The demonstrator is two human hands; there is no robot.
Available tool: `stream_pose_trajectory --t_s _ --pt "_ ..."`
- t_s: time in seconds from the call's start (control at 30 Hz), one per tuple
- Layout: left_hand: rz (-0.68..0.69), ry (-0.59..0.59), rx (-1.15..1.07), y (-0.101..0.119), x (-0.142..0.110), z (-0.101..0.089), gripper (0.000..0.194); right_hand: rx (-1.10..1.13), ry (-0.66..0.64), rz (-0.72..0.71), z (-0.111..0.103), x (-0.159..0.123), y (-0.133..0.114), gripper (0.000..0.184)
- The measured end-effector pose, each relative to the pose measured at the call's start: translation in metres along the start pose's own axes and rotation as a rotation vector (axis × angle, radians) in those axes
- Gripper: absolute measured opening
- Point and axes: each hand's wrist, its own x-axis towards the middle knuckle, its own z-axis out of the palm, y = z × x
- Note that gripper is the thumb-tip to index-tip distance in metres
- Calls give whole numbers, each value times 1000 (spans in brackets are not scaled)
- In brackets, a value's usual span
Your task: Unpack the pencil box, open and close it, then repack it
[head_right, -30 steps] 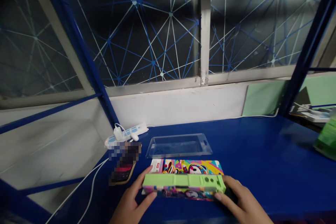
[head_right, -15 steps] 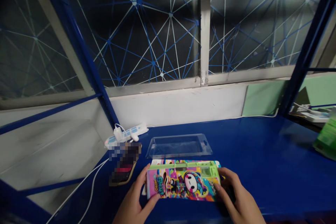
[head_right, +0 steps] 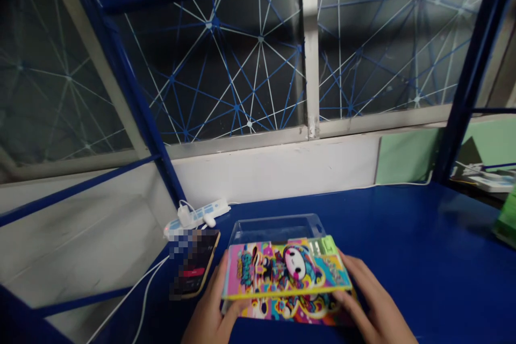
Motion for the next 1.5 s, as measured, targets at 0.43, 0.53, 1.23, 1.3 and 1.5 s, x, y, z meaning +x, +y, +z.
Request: stream_pose_trajectory --t_s 0.43,0.53,1.23,1.3,1.5 --pt "-3 -22 230 -11 102 12 55 -106 -164 -54 42 107 8 70" --pt "-1 -71 265 -16 98 11 52 -149 -227 -45 46 99 15 73" --pt "97 -194 387 -1 85 7 40 -290 -458 -383 39 65 -50 58" --pt "174 -225 380 12 81 12 33 -215 -633 -380 43 56 -61 66" --pt "338 -376 368 45 98 36 33 -161 -816 -215 39 44 -68 84"
